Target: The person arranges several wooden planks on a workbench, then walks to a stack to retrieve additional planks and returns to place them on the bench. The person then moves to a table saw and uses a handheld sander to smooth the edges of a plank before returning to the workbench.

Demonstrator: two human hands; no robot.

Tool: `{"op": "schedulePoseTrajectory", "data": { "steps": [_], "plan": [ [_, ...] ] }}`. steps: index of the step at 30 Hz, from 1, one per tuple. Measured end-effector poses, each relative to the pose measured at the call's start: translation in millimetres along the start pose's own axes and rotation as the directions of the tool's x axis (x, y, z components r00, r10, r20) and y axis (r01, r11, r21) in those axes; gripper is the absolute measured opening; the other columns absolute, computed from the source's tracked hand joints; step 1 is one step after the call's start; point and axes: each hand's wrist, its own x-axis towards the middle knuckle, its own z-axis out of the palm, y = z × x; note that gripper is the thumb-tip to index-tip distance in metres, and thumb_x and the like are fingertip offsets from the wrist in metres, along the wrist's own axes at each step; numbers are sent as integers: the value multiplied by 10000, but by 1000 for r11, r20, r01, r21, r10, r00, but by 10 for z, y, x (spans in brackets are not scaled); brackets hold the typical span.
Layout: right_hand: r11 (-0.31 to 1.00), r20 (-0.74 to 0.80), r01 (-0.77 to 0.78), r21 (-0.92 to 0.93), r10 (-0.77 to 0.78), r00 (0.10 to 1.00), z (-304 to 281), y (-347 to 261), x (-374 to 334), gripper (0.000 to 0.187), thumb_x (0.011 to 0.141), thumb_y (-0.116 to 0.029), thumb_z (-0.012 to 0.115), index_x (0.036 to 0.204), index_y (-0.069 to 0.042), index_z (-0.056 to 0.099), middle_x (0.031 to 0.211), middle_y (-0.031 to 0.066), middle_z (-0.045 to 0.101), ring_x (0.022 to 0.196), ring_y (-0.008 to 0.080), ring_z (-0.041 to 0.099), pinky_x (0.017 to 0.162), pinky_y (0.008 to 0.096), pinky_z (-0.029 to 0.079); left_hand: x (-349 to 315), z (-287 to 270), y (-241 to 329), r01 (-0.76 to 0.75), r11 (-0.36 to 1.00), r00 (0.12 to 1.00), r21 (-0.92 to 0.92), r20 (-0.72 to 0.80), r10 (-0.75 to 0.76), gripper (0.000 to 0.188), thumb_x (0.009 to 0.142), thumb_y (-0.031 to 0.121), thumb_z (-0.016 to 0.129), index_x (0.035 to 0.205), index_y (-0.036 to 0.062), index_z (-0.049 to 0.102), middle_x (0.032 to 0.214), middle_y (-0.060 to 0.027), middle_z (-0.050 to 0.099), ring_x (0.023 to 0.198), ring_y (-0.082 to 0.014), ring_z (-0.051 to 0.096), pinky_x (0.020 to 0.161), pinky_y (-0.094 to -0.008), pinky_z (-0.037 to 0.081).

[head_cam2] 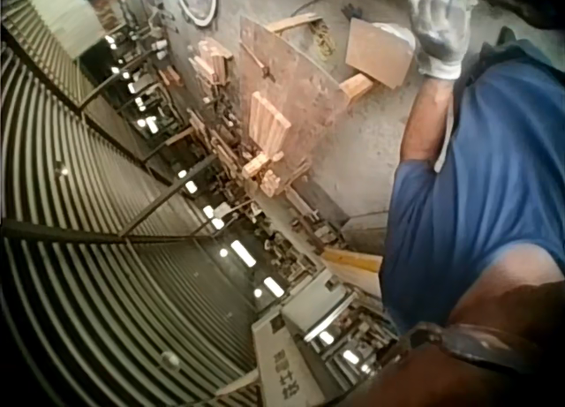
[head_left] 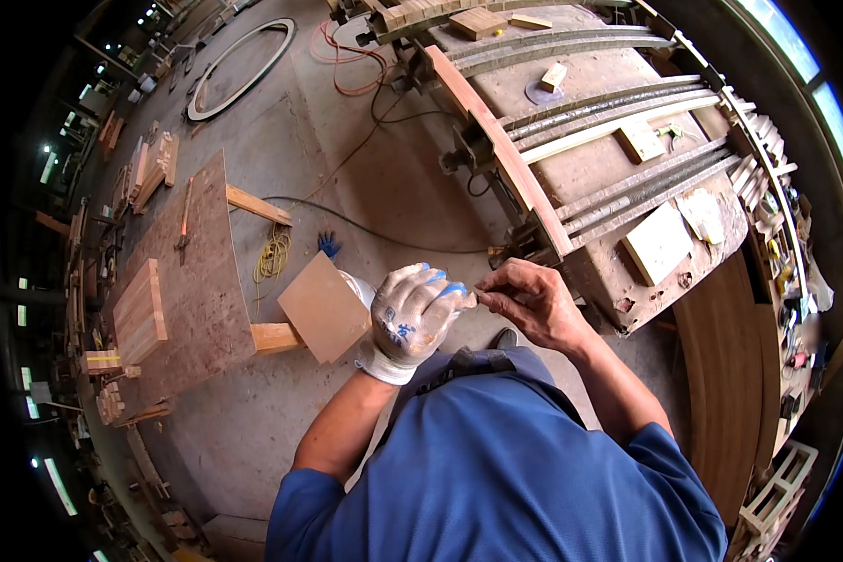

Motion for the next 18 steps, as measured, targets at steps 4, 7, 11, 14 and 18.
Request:
{"op": "schedulePoseTrajectory", "data": {
  "steps": [4, 7, 11, 14, 18],
  "plan": [
    [993, 33, 93, -67, -91, 995, -19, -101, 44, 105, 909, -71, 746, 991, -12, 715, 880, 104, 667, 808, 213, 685, 699, 350, 545, 49, -43, 34, 3, 1000, 1000, -7, 28, -3, 254, 711, 143, 841, 922, 118, 702, 951, -46, 681, 918, -259, 683, 857, -443, 562],
    [977, 75, 164, -136, -155, 985, -54, -72, 21, 93, 878, -35, 751, 961, -22, 712, 872, 109, 664, 804, 247, 688, 697, 359, 548, 50, 0, 67, 59, 996, 996, -72, 77, -54, 247, 700, 126, 836, 905, 109, 698, 926, -56, 678, 883, -270, 679, 834, -445, 557],
    [967, 95, 211, -145, -199, 975, -146, 67, -53, 112, 821, -32, 774, 903, -50, 701, 853, 114, 658, 797, 291, 679, 697, 386, 546, -15, 124, 166, 177, 955, 976, -236, 170, -138, 252, 666, 94, 840, 878, 101, 705, 877, -72, 687, 845, -302, 670, 800, -444, 548],
    [983, 158, 147, -113, -129, 979, -173, 172, -142, 130, 794, -65, 789, 874, -52, 687, 842, 119, 658, 798, 305, 673, 692, 401, 536, -71, 168, 267, 226, 933, 956, -278, 248, -158, 245, 657, 69, 831, 869, 100, 712, 859, -71, 693, 830, -304, 675, 789, -437, 549],
    [985, 225, 95, -146, -60, 972, -202, 307, -239, 108, 827, -71, 763, 888, -34, 682, 852, 133, 675, 811, 295, 676, 719, 394, 533, -97, 246, 353, 219, 925, 951, -311, 281, -130, 235, 633, 39, 798, 844, 108, 723, 843, -62, 697, 821, -284, 679, 780, -420, 551]
  ]
}}
